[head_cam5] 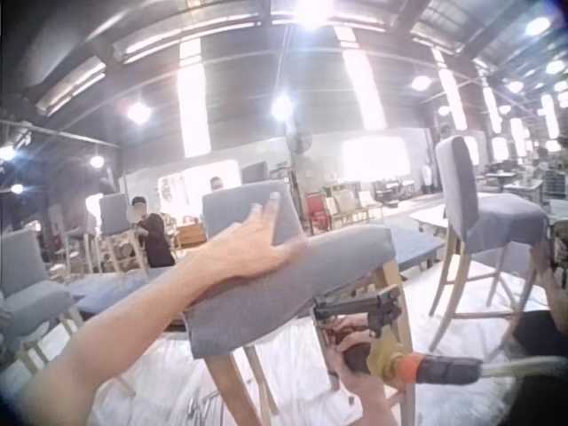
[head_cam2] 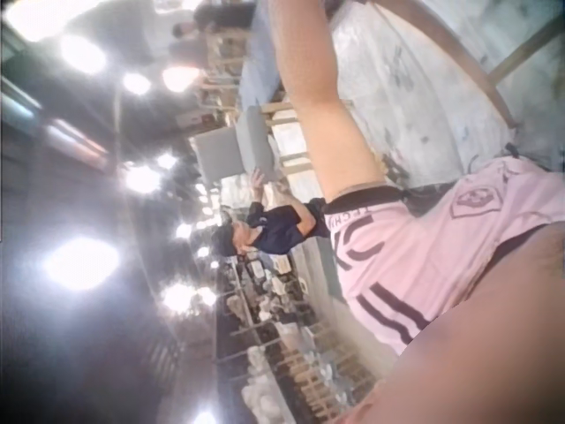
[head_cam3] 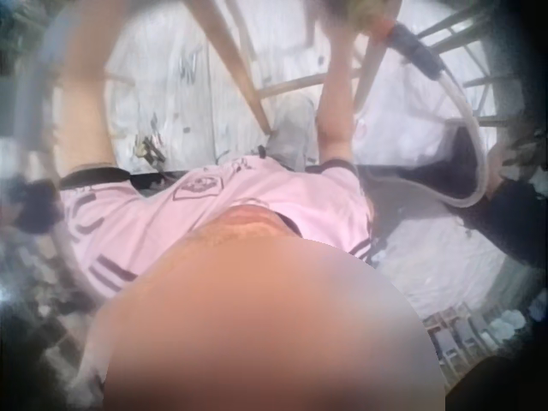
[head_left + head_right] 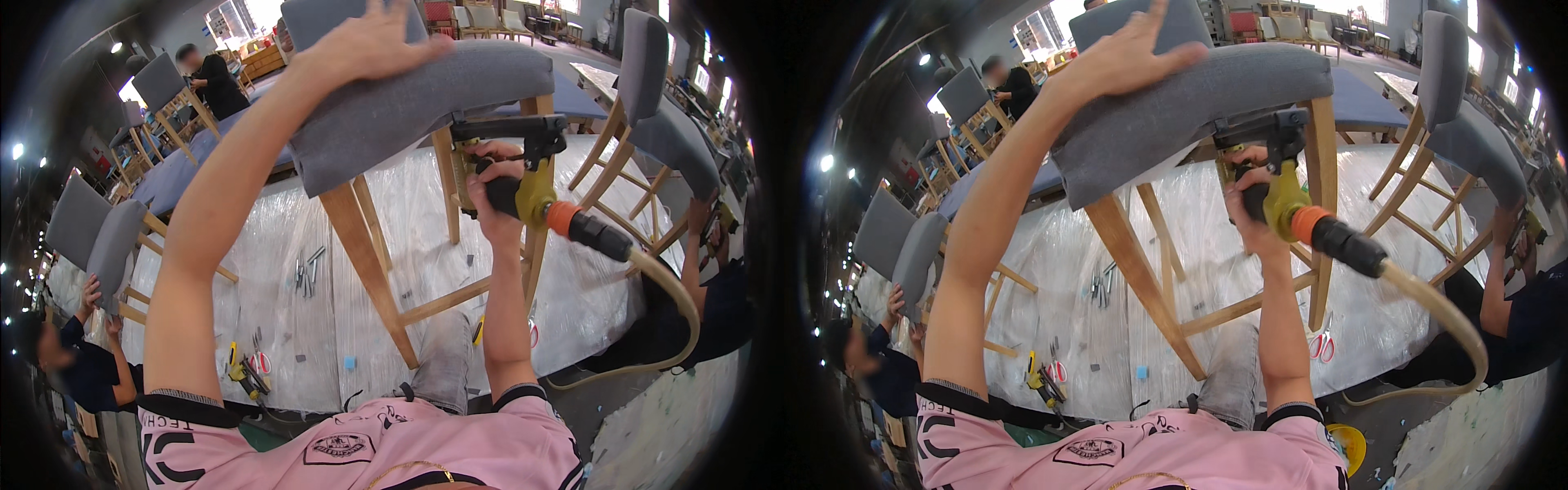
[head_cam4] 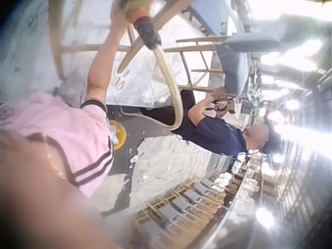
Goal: The person staples gray fabric to the underside of a wooden chair frame using a pneumatic staple gun, then trims excess fabric with scissors. The person repeats this process on multiple chairs in a workshop setting.
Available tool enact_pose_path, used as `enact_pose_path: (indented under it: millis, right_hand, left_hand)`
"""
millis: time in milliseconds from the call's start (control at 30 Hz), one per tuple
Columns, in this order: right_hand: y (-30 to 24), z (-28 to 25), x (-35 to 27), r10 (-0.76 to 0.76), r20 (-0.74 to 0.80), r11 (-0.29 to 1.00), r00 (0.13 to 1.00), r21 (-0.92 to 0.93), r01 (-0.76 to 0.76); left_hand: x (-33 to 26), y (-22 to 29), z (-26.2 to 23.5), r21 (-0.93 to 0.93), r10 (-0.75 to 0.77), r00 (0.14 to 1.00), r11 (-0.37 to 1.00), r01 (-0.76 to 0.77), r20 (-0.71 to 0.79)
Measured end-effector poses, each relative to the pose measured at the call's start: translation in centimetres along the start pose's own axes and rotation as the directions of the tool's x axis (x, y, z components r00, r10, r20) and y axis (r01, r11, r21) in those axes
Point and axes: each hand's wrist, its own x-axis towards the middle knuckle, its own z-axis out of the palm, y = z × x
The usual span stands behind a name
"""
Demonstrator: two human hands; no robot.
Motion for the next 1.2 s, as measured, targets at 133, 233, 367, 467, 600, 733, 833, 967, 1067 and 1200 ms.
enact_pose_path:
  millis: [133,233,367,467,600,733,833,967,1067,1200]
  right_hand:
    - [0.5,0.6,0.6,0.009,-0.015,0.999,1.000,0.054,-0.008]
    - [0.7,0.1,0.8,-0.012,-0.003,1.000,1.000,0.027,0.012]
    - [1.2,0.3,0.6,0.018,-0.034,0.996,0.999,0.084,-0.015]
    - [1.2,0.4,-0.1,-0.027,0.000,1.000,1.000,0.000,0.027]
    - [1.1,0.4,-1.4,-0.041,0.012,0.999,0.999,-0.001,0.041]
    - [0.5,1.4,-1.5,0.046,-0.044,0.998,0.998,0.034,-0.045]
    - [0.5,1.8,-1.4,0.046,-0.034,0.999,0.998,-0.004,-0.046]
    - [0.1,1.7,-1.5,0.032,-0.057,0.999,0.998,0.029,-0.031]
    - [-0.4,1.4,-1.2,0.017,0.035,1.000,0.999,-0.009,-0.016]
    - [-2.0,2.6,-2.0,0.253,0.054,0.951,0.966,0.171,-0.259]
  left_hand:
    - [-0.6,-2.3,2.0,-0.064,-0.034,0.972,0.997,0.050,0.232]
    - [-1.7,0.5,0.0,-0.028,0.008,0.963,1.000,-0.001,0.271]
    - [-4.2,1.5,2.2,0.163,0.162,0.987,0.974,-0.158,-0.011]
    - [-6.0,2.2,3.1,0.353,0.302,0.945,0.903,-0.243,-0.124]
    - [-7.0,3.2,3.6,0.538,0.384,0.916,0.799,-0.269,-0.112]
    - [-7.1,3.4,3.4,0.559,0.399,0.912,0.780,-0.282,-0.095]
    - [-7.5,4.1,2.9,0.529,0.384,0.921,0.796,-0.296,-0.063]
    - [-8.0,4.6,3.0,0.490,0.354,0.933,0.826,-0.278,-0.067]
    - [-7.9,4.7,2.8,0.497,0.345,0.936,0.825,-0.269,-0.066]
    - [-8.5,4.2,3.1,0.548,0.366,0.927,0.794,-0.262,-0.087]
